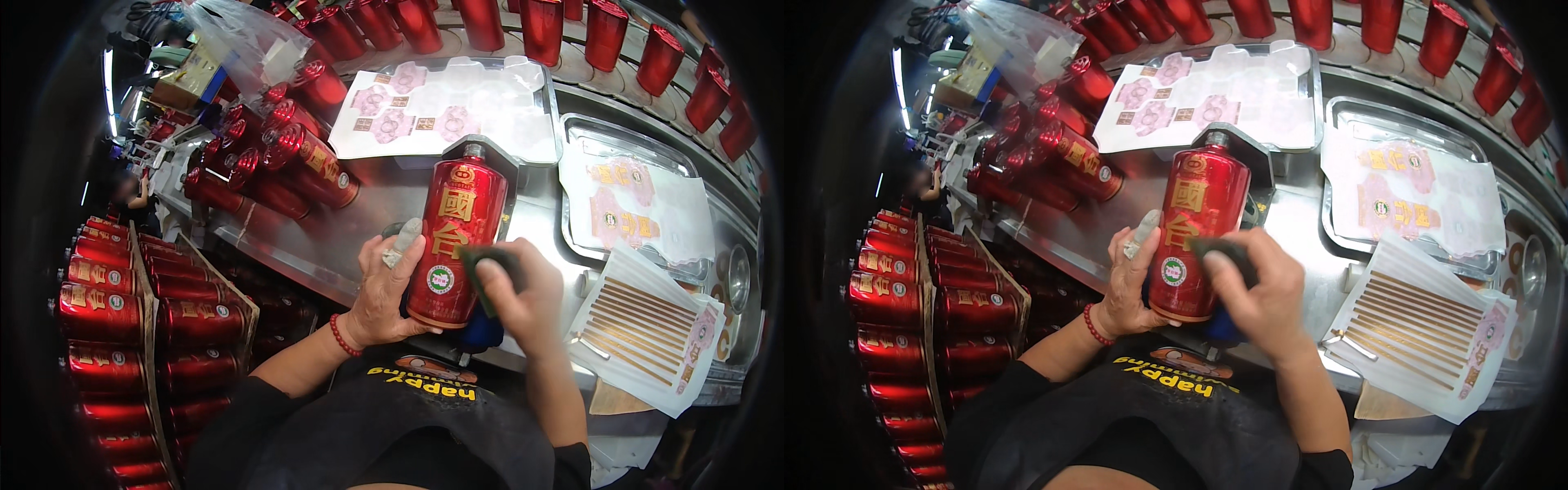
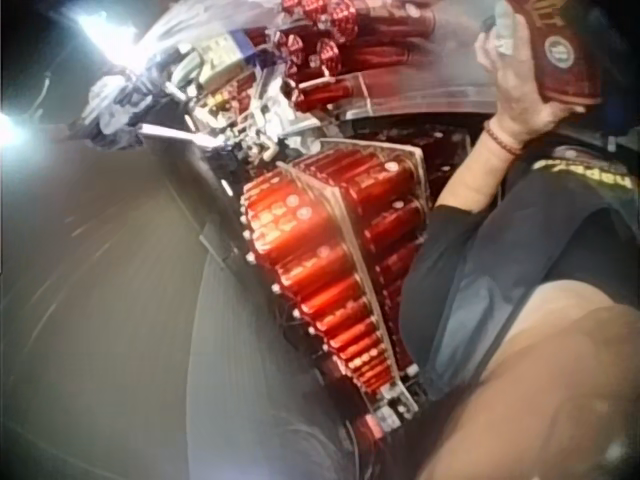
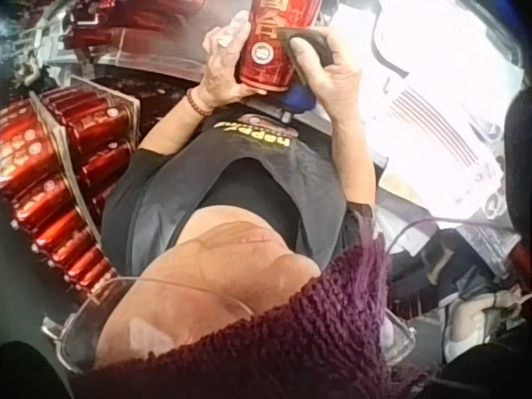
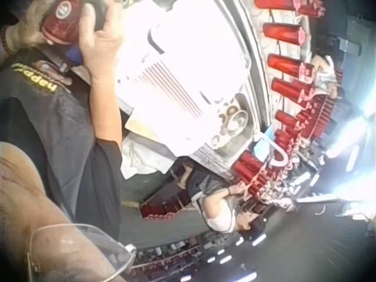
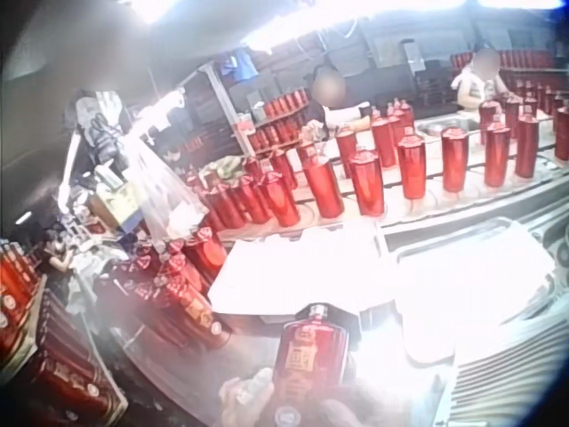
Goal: The person picks red cans from a tray, applies a sticker label to each can, smooths it with a green tool, and places the labeled can on a metal counter. The person repeats this process for multiple cans.
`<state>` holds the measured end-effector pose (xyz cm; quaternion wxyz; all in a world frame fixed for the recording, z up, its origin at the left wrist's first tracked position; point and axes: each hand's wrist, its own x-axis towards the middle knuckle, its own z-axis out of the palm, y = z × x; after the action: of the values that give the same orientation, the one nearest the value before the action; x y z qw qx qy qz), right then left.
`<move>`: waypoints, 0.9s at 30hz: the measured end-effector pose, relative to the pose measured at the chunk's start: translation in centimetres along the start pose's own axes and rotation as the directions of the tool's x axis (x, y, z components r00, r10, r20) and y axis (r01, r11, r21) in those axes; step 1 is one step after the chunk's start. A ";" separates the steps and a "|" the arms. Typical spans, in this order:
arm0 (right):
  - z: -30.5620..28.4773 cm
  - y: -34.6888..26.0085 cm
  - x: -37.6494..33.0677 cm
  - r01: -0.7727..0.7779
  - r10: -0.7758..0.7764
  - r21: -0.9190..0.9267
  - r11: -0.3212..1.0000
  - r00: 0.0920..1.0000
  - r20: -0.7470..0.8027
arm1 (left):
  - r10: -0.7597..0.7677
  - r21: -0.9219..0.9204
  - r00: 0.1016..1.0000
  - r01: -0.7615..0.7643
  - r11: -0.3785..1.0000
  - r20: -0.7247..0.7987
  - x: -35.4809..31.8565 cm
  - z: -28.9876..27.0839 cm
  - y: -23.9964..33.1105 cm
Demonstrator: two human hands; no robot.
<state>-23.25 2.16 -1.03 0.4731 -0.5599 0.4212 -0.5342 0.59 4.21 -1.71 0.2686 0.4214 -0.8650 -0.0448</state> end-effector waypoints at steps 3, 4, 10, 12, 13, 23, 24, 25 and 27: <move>-0.6 -0.1 1.7 0.066 -0.112 -0.216 0.974 0.972 -0.205 | -0.007 -0.013 1.000 0.007 1.000 -0.008 -0.4 0.2 -0.1; -0.7 -0.8 1.6 0.072 -0.093 -0.160 0.985 0.987 -0.128 | -0.016 -0.020 1.000 0.015 1.000 -0.015 -0.5 0.3 -0.1; -1.5 -0.4 2.7 0.018 -0.042 -0.157 0.987 0.988 -0.147 | -0.014 -0.049 1.000 0.014 0.999 0.004 -1.0 0.8 -0.8; -1.2 -0.9 2.9 0.078 -0.099 -0.203 0.976 0.990 -0.097 | -0.016 -0.058 1.000 0.017 0.998 0.004 -1.0 1.0 -0.8; -1.1 -1.0 3.1 0.108 -0.127 -0.224 0.968 0.989 -0.071 | -0.017 -0.064 1.000 0.017 0.998 0.003 -0.9 1.0 -0.8; -1.5 -0.1 2.7 0.239 -0.395 -0.584 0.775 0.906 -0.154 | -0.018 -0.060 1.000 0.017 0.998 -0.013 -1.0 1.1 -0.8; -1.0 0.0 2.1 0.368 -0.516 -0.627 0.686 0.855 -0.062 | -0.030 -0.057 0.999 0.029 0.998 -0.017 -1.1 1.3 -0.7; -0.6 -0.3 1.1 0.472 -0.555 -0.621 0.626 0.829 0.071 | -0.042 -0.054 0.999 0.041 0.998 -0.019 -1.1 1.4 -0.8; 0.6 -1.3 -1.3 0.569 -0.547 -0.495 0.656 0.811 0.208 | -0.065 -0.095 0.998 0.063 0.993 -0.013 -1.3 1.8 -1.2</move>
<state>-22.80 3.71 -0.02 0.1191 -0.7813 0.3508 -0.5024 1.13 4.16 -4.17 0.2936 0.4360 -0.8458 -0.0911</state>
